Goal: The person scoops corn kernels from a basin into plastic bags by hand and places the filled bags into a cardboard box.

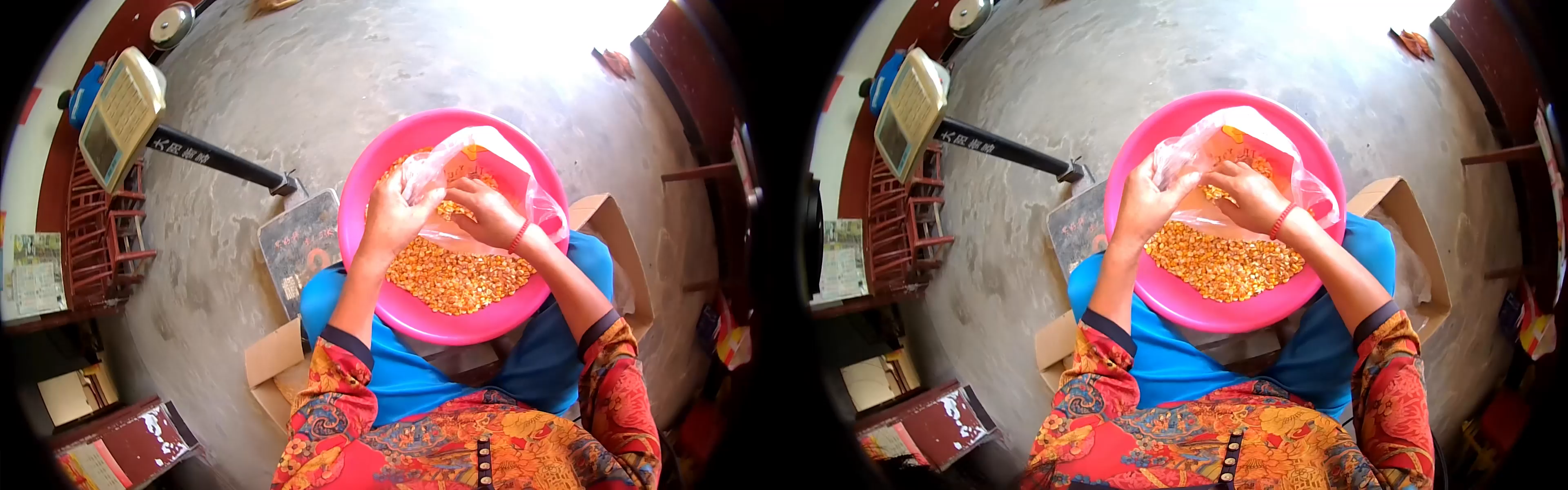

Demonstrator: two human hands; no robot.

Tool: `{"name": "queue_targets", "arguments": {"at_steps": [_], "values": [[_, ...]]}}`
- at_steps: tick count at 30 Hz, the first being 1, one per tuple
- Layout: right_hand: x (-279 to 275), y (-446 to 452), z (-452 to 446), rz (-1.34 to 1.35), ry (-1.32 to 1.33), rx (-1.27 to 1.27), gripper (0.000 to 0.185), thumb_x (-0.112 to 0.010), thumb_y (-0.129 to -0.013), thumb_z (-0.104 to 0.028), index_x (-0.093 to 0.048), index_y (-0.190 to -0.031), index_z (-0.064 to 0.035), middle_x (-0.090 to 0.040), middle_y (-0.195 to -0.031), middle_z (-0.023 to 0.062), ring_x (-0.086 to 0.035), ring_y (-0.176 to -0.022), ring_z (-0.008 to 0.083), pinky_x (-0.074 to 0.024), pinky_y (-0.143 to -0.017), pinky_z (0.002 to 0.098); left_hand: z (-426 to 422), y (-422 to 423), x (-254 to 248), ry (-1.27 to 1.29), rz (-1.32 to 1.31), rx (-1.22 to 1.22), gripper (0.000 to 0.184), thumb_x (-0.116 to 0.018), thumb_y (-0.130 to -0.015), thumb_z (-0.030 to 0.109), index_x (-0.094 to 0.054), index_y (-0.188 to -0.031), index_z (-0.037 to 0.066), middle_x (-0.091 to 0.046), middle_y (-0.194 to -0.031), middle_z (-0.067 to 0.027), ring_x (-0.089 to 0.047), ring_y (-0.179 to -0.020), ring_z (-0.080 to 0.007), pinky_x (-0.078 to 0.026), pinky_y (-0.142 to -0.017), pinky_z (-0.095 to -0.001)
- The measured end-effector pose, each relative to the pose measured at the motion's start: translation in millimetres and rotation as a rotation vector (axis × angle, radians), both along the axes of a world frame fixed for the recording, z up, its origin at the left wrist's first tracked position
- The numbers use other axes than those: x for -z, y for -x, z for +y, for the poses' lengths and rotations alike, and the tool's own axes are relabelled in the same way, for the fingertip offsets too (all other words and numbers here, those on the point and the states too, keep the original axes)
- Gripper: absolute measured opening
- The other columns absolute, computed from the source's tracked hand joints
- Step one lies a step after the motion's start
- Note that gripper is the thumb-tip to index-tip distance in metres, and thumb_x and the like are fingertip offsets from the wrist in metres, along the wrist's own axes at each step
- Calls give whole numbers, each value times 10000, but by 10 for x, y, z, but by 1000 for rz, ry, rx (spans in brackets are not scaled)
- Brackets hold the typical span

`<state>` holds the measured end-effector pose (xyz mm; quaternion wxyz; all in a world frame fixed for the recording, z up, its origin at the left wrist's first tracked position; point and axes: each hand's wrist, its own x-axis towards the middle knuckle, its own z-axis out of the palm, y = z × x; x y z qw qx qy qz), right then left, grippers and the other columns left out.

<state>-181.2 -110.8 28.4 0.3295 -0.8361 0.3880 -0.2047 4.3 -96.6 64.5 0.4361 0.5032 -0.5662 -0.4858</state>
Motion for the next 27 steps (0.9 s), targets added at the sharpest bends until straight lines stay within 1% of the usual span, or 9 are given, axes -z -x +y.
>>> {"name": "queue_targets", "arguments": {"at_steps": [3, 7, 13, 17, 19, 20, 21, 24, 27], "values": [[215, 37, -110, 362, 200, 67, 578, -566, -721, -59, -425, -1281, -88, -478, -1199, 186, -487, -1093, 356, -414, -915, 445, 8, 8, 38, 63, -147, 46, 465, -621, -836, 66, -456, -1269, 29, -589, -1069, -77, -543, -1005, -117, -441, -854, -276], [92, 162, -347, 179, 70, 202, 486, -594, -740, -112, -486, -1212, -68, -520, -1109, 199, -520, -1011, 357, -444, -867, 431, 23, 15, -48, 92, 71, 92, 573, -574, -873, 86, -341, -1396, 122, -516, -874, 3, -486, -814, -91, -413, -750, -230], [-78, 177, -376, -146, -79, -50, 420, -642, -792, -287, -564, -1121, -37, -562, -1099, 192, -555, -1027, 329, -436, -911, 408, -65, -40, -82, 205, 179, 247, 292, -498, -908, 34, -609, -1167, 109, -494, -956, 6, -485, -862, -72, -400, -778, -207], [-4, 103, -449, -277, -275, -10, 591, -598, -838, -372, -416, -1309, -63, -497, -1257, 190, -465, -1187, 312, -371, -996, 379, -122, -73, 6, 256, 32, 455, 266, -525, -870, 13, -638, -1102, 79, -500, -1034, -53, -533, -897, -137, -428, -805, -246], [29, 80, -464, -284, -506, 180, 627, -584, -845, -343, -340, -1362, -85, -478, -1284, 187, -425, -1230, 315, -359, -1009, 363, -129, -98, 211, 193, -435, 243, 378, -550, -815, -7, -590, -1180, 85, -486, -1068, -93, -529, -1023, -201, -433, -850, -291], [38, 55, -438, -247, -162, 264, 536, -580, -839, -269, -417, -1315, -84, -525, -1222, 189, -489, -1165, 301, -394, -973, 365, -123, -133, 320, 254, -692, 144, 485, -564, -784, 16, -521, -1255, 124, -504, -1081, -193, -552, -991, -352, -453, -847, -404], [-324, 72, -399, -255, -425, 244, 439, -587, -816, -203, -513, -1228, -71, -579, -1138, 177, -551, -1078, 279, -428, -923, 370, -117, -117, 300, 251, -695, 145, 485, -564, -784, 16, -521, -1255, 124, -504, -1081, -193, -552, -991, -352, -453, -847, -404], [-69, 111, -374, -320, 138, 94, 543, -596, -780, -107, -444, -1301, -90, -531, -1187, 175, -591, -966, 261, -475, -831, 363, -163, -79, 304, 171, -732, 76, 693, -608, -768, 78, -320, -1392, 170, -544, -1044, -233, -559, -975, -386, -460, -818, -447], [-72, 90, -289, 28, -146, -216, 299, -567, -741, -62, -629, -1033, -81, -618, -976, 165, -562, -973, 311, -446, -854, 401, -188, -55, 470, 221, -734, 11, 798, -640, -730, 87, -247, -1418, 172, -615, -862, -219, -608, -810, -394, -476, -757, -444]]}}
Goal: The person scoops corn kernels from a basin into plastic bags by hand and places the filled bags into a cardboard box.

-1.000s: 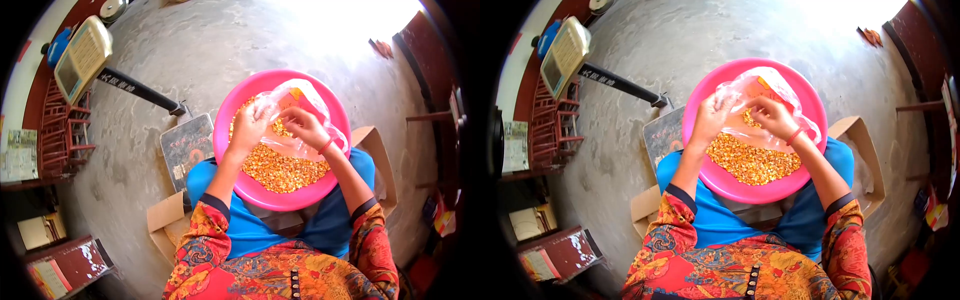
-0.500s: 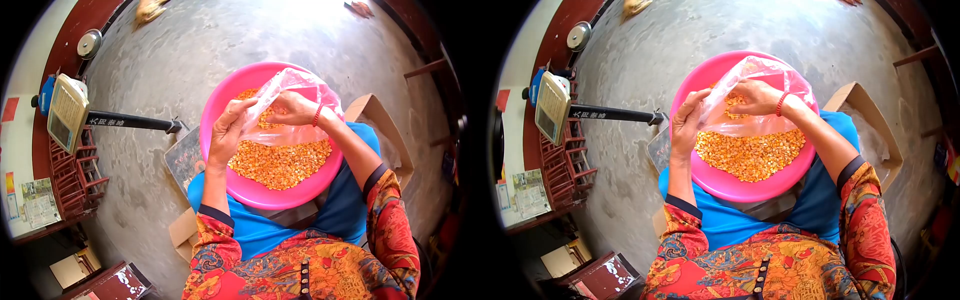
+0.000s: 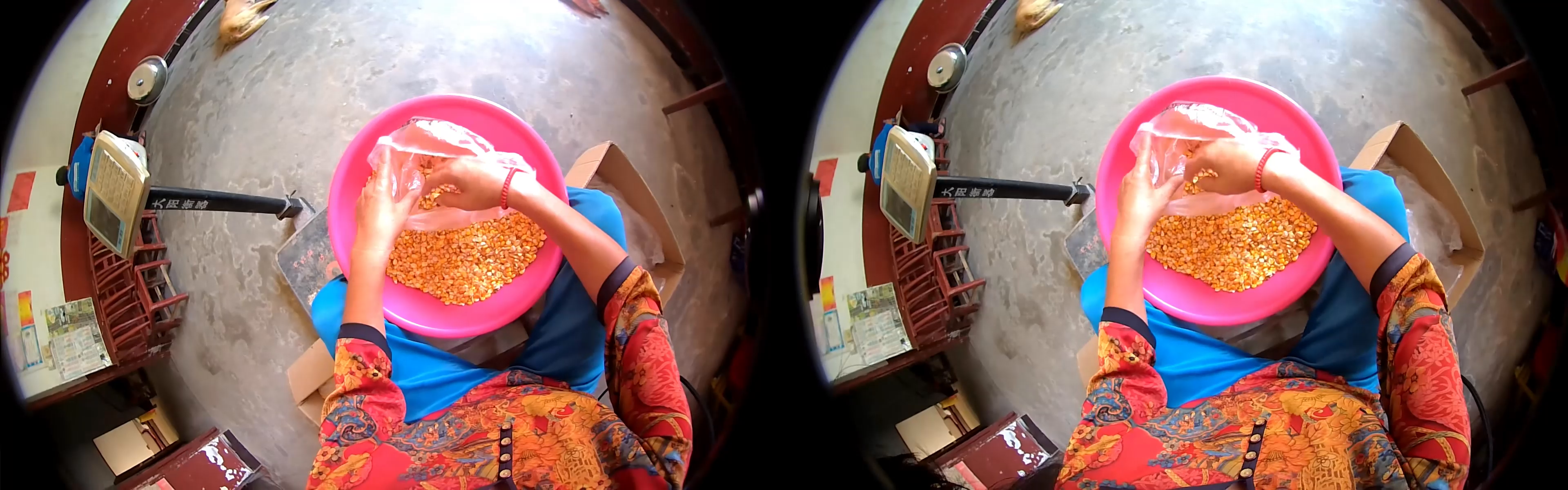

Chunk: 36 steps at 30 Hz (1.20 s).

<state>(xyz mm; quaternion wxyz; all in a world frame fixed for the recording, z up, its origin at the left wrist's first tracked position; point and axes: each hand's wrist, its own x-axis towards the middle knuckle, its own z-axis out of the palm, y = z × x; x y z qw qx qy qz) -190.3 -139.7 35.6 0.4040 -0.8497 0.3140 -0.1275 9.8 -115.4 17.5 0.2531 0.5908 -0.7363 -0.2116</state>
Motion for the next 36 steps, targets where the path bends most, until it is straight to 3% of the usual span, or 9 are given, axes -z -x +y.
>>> {"name": "queue_targets", "arguments": {"at_steps": [5, 8, 11, 15, 22, 25, 28, 31, 36], "values": [[157, -56, 41, 332, 66, -30, 272, -555, -795, -132, -611, -1053, -66, -612, -1010, 153, -554, -992, 316, -435, -869, 415, -41, 91, -88, -40, -113, -117, 721, -598, -772, 127, -255, -1406, 133, -620, -793, -226, -609, -715, -398, -478, -641, -469], [152, -22, 50, 47, 219, 77, 331, -569, -805, -150, -569, -1126, -67, -576, -1122, 149, -543, -1029, 320, -431, -879, 419, -42, 100, -167, -38, -93, -182, 666, -551, -778, 55, -306, -1389, 154, -626, -806, -215, -632, -693, -344, -483, -613, -430], [-7, 29, -51, 122, 115, 254, 473, -518, -779, -70, -494, -1247, -129, -544, -1198, 155, -557, -1044, 307, -443, -872, 417, -21, 19, -262, 211, 275, -9, 532, -496, -781, -40, -492, -1276, 154, -646, -961, -178, -660, -720, -246, -490, -622, -369], [157, 90, -158, 167, 154, 216, 601, -545, -704, 0, -457, -1286, -123, -504, -1257, 150, -499, -1134, 317, -419, -932, 408, -36, -56, -156, -89, 207, -34, 511, -583, -771, 75, -486, -1269, 137, -639, -955, -196, -648, -820, -318, -498, -681, -396], [49, 90, -137, 54, 268, 239, 534, -554, -667, 37, -538, -1190, -71, -550, -1186, 172, -523, -1104, 306, -429, -936, 371, -41, -35, -209, 0, 89, -22, 590, -611, -761, 74, -423, -1314, 156, -610, -1029, -209, -605, -899, -369, -484, -715, -446], [-195, -31, 34, -209, -32, 10, 154, -595, -758, -38, -671, -892, -33, -671, -817, 98, -641, -738, 178, -519, -681, 291, -28, 8, -210, -26, 202, -9, 563, -544, -773, -29, -480, -1290, 185, -610, -954, -191, -618, -825, -313, -483, -694, -403], [-367, -191, 318, -282, -843, -296, 132, -580, -788, -40, -665, -887, -27, -670, -816, 84, -633, -751, 144, -510, -679, 291, -13, 27, -279, 9, 294, 25, 550, -480, -776, -97, -562, -1227, 207, -563, -806, -141, -598, -689, -238, -471, -656, -368], [-83, -319, 483, -329, -282, -255, 146, -567, -798, -31, -658, -911, -27, -661, -809, 68, -631, -745, 139, -507, -672, 287, -51, -25, -223, -75, 176, 167, 485, -441, -797, -108, -598, -1186, 137, -607, -1033, -111, -585, -948, -176, -462, -790, -282], [-308, -54, 214, -689, -260, 318, 143, -573, -791, -54, -636, -917, -27, -647, -833, 106, -630, -742, 172, -491, -670, 290, -1, 45, -233, -134, 154, 74, 520, -667, -701, 38, -571, -1207, 110, -592, -1009, -133, -595, -958, -229, -481, -840, -335]]}}
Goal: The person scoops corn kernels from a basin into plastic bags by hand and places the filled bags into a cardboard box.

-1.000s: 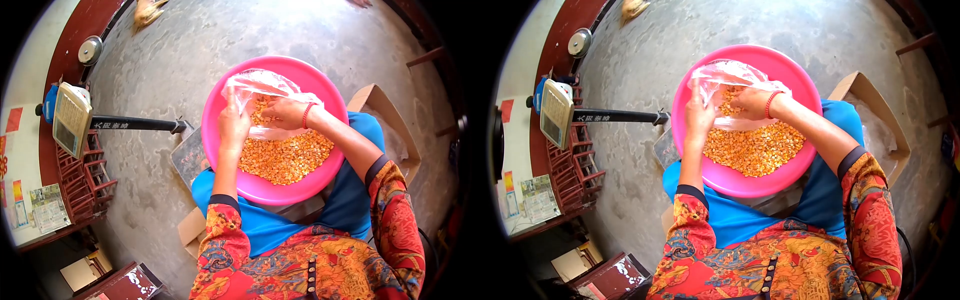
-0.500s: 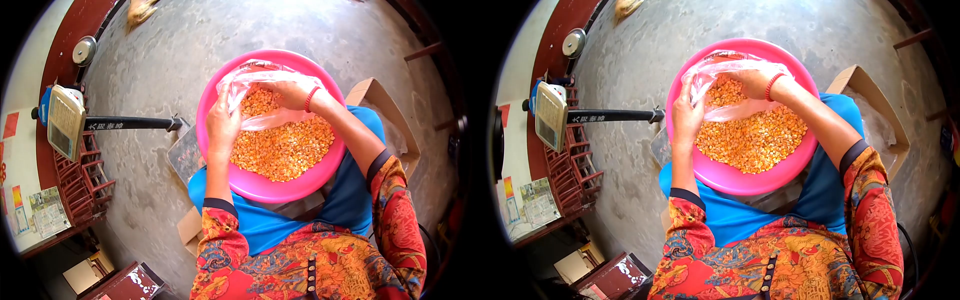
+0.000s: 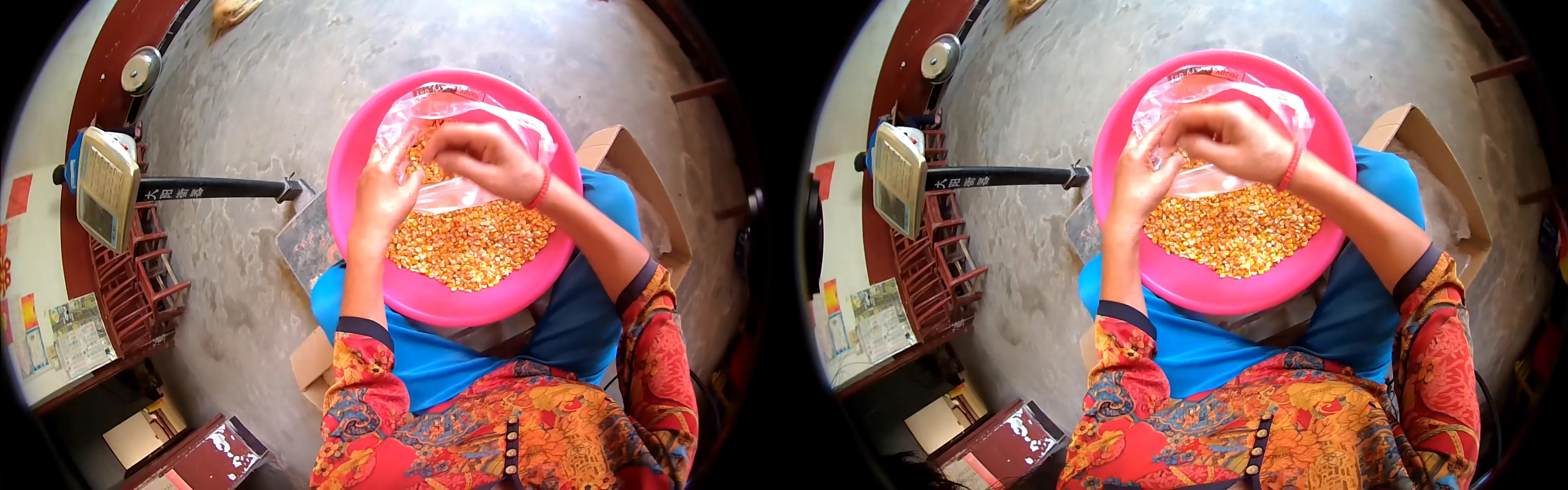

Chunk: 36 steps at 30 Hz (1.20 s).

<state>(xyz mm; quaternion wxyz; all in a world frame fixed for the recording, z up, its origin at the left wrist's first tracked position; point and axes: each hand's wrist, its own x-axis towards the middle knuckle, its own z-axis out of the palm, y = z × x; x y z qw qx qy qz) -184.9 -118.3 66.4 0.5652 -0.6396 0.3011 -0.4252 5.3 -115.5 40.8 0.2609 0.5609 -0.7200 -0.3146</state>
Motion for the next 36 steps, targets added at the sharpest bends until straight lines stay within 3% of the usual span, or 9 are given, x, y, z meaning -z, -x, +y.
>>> {"name": "queue_targets", "arguments": {"at_steps": [4, 7, 12, 14, 20, 24, 27, 29, 36], "values": [[350, 302, -139, 831, 578, -331, 237, -616, -749, -78, -624, -983, -43, -634, -920, 104, -604, -812, 295, -486, -718, 381, -10, 12, 53, 63, -157, 28, 759, -744, -624, 83, -447, -1320, 124, -541, -1148, -169, -584, -983, -285, -476, -854, -361], [328, 313, -61, 1322, 244, -613, 265, -647, -725, -113, -637, -986, -67, -644, -894, 105, -620, -792, 258, -497, -713, 360, -6, 39, 57, 28, -163, 53, 813, -757, -604, 91, -413, -1340, 131, -523, -1184, -183, -551, -1062, -307, -457, -899, -374], [202, 487, -342, 585, 183, -117, 255, -609, -786, -138, -607, -1028, -59, -629, -794, 101, -618, -711, 184, -499, -650, 296, -6, 60, 28, -21, -143, 109, 861, -766, -589, 122, -380, -1358, 140, -459, -1290, -201, -447, -1208, -338, -394, -990, -394], [214, 528, -425, 689, 132, 246, 277, -587, -823, -179, -571, -1070, -55, -624, -783, 123, -613, -702, 203, -492, -643, 319, 4, 64, 1, 3, -162, 126, 839, -754, -597, 126, -390, -1352, 160, -471, -1248, -212, -480, -1154, -354, -419, -952, -406], [502, 428, -533, 899, 164, 338, 263, -571, -865, -248, -590, -1003, -26, -632, -751, 123, -602, -672, 193, -478, -608, 326, -21, 49, 48, 59, -50, 146, 749, -727, -630, 114, -440, -1319, 178, -501, -1206, -206, -514, -1111, -357, -445, -913, -411], [76, 303, -335, 332, -171, -99, 196, -575, -876, -169, -636, -894, 16, -622, -721, 35, -560, -667, 61, -468, -583, 239, -21, 25, 31, 44, 16, 88, 690, -724, -655, 111, -466, -1294, 90, -526, -1245, -167, -493, -1177, -290, -400, -969, -364], [131, -12, 54, 273, -55, -672, 167, -593, -855, -171, -666, -877, -22, -659, -777, 93, -624, -701, 158, -492, -635, 310, -32, 7, 82, 45, -27, 66, 658, -704, -670, 98, -471, -1285, 78, -528, -1244, -168, -506, -1161, -292, -405, -963, -360], [441, -244, 423, 448, 310, -555, 166, -544, -823, -183, -653, -826, -57, -620, -742, 161, -616, -706, 300, -495, -688, 405, -29, 16, 51, 22, -43, 77, 650, -697, -673, 96, -473, -1283, 75, -529, -1242, -171, -505, -1162, -296, -403, -966, -358], [1015, -356, 810, 801, 804, -326, 159, -555, -768, -206, -598, -903, -133, -552, -918, 45, -509, -973, 237, -433, -768, 403, -17, 26, 39, 12, -64, 93, 628, -688, -678, 91, -484, -1271, 68, -535, -1234, -177, -504, -1165, -299, -397, -974, -358]]}}
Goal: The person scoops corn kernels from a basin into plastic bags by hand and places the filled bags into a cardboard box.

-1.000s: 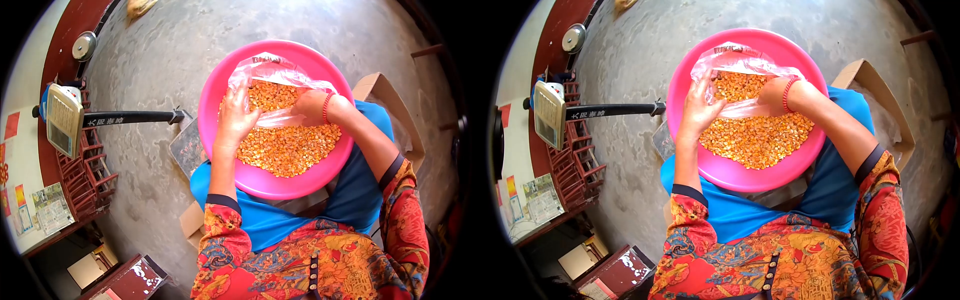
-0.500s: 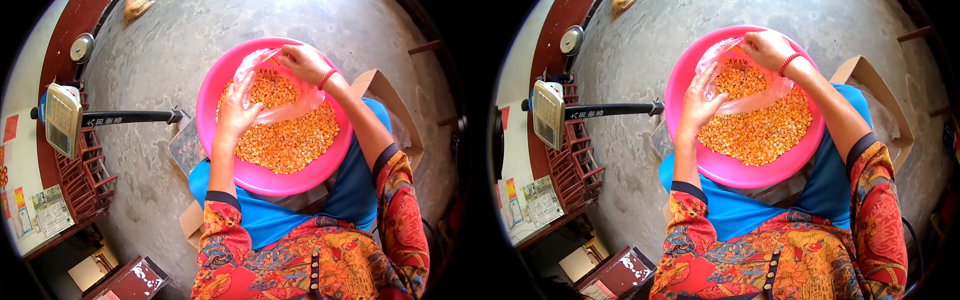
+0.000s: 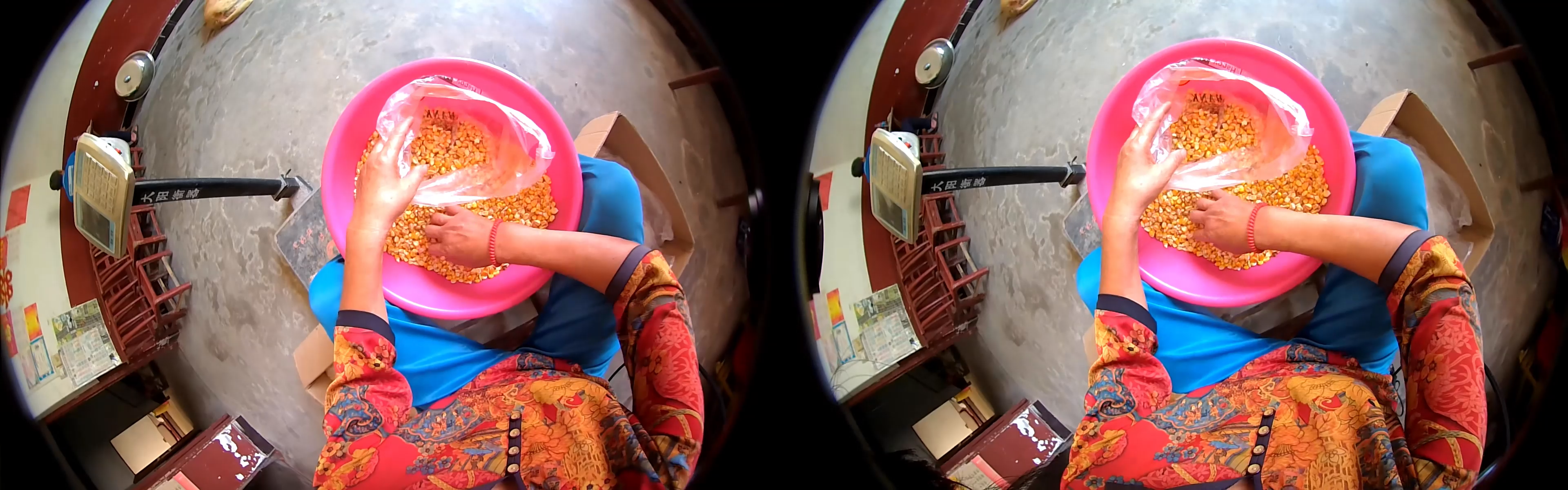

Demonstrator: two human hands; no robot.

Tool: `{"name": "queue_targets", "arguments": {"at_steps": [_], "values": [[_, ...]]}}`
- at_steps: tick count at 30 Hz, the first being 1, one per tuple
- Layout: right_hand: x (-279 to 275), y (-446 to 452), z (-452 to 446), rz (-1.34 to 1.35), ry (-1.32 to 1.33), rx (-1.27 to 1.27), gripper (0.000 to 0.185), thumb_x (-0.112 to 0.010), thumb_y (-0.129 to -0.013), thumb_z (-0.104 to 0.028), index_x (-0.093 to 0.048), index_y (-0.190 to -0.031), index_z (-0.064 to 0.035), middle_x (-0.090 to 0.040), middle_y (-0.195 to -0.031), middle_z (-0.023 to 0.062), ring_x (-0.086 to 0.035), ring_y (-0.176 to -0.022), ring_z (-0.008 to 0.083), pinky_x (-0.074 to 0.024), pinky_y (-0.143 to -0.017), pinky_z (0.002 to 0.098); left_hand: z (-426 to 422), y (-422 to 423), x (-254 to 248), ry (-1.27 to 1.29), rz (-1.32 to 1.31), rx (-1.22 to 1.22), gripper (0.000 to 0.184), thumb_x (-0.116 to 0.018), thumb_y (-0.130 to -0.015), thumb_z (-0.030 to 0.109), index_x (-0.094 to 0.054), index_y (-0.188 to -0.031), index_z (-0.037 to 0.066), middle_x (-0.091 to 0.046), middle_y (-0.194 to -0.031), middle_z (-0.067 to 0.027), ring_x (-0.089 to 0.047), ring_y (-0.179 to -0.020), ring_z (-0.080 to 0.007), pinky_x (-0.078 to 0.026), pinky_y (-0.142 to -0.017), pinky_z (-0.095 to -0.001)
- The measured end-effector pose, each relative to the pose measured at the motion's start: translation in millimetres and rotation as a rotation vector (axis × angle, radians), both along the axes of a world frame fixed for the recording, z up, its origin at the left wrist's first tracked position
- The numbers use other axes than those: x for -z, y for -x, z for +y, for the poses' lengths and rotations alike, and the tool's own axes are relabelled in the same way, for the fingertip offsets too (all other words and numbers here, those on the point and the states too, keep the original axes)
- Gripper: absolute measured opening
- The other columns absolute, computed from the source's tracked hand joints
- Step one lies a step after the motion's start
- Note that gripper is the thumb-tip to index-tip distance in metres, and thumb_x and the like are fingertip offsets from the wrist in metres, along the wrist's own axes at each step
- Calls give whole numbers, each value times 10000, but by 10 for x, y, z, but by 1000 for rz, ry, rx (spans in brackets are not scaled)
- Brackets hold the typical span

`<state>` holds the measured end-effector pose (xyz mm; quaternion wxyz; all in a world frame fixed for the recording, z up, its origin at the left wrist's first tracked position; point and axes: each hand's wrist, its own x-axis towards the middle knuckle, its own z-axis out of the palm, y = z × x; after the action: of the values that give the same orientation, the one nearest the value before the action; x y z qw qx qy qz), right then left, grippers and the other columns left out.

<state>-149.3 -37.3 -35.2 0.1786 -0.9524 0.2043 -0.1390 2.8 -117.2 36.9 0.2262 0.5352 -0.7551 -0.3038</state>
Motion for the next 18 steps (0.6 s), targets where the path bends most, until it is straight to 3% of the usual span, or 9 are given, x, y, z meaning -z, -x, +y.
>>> {"name": "queue_targets", "arguments": {"at_steps": [2, 4, 6, 10, 12, 13, 14, 16, 18], "values": [[-27, 58, 13, 190, -133, -111, 141, -559, -767, -238, -595, -857, -134, -555, -905, 51, -523, -948, 229, -426, -766, 401, -6, -31, 13, 16, 6, 1, 624, -687, -679, 88, -485, -1268, 67, -538, -1231, -174, -509, -1160, -297, -401, -971, -356], [23, 101, 45, 110, -88, -107, 163, -553, -779, -261, -592, -852, -120, -563, -857, 62, -570, -845, 238, -449, -719, 400, -9, -58, 16, 31, 11, 1, 620, -686, -680, 86, -486, -1266, 65, -541, -1229, -171, -514, -1155, -294, -404, -968, -354], [27, 114, 55, 300, -353, -93, 213, -559, -806, -302, -627, -829, -101, -605, -780, 108, -612, -776, 273, -478, -679, 412, -15, -69, 11, 17, 19, -7, 617, -686, -681, 83, -487, -1265, 63, -549, -1221, -169, -521, -1148, -291, -409, -964, -351], [62, 95, -23, 402, -448, 0, 234, -544, -831, -293, -628, -840, -75, -606, -721, 135, -613, -683, 284, -487, -640, 409, -11, -74, 8, 12, 28, 4, 611, -683, -684, 82, -488, -1263, 62, -550, -1217, -174, -520, -1149, -293, -411, -961, -351], [-42, 82, -144, -130, -1050, 119, 246, -515, -857, -280, -638, -842, -67, -601, -705, 79, -581, -640, 225, -480, -605, 370, -9, -64, -9, -10, -2, 10, 601, -677, -687, 74, -490, -1258, 59, -551, -1212, -179, -518, -1152, -293, -408, -962, -352], [-210, 77, -183, -201, -1459, 173, 255, -471, -913, -265, -628, -907, -65, -504, -627, -1, -472, -564, 71, -387, -460, 249, -7, -65, 0, -10, -2, 5, 601, -677, -687, 74, -490, -1258, 59, -551, -1212, -179, -518, -1152, -293, -408, -962, -352], [-367, 87, -233, -199, -1459, 170, 255, -471, -913, -265, -628, -907, -65, -504, -627, -1, -472, -564, 71, -387, -460, 249, -11, -67, 17, 4, 11, 12, 599, -673, -687, 70, -490, -1257, 58, -552, -1210, -182, -518, -1152, -295, -407, -963, -353], [-584, 102, -324, -295, -1851, 257, 253, -507, -885, -297, -630, -879, -76, -478, -624, -47, -413, -528, 32, -309, -424, 205, -19, -75, 50, 17, 24, 21, 596, -670, -688, 66, -491, -1256, 58, -552, -1208, -184, -519, -1151, -296, -406, -963, -354], [-595, 93, -354, -304, -1887, 230, 221, -514, -891, -282, -617, -888, -87, -458, -618, -54, -354, -476, 10, -223, -395, 174, -29, -79, 84, 42, 36, 38, 620, -675, -681, 98, -479, -1269, 75, -566, -1123, -234, -548, -1061, -367, -444, -899, -411]]}}
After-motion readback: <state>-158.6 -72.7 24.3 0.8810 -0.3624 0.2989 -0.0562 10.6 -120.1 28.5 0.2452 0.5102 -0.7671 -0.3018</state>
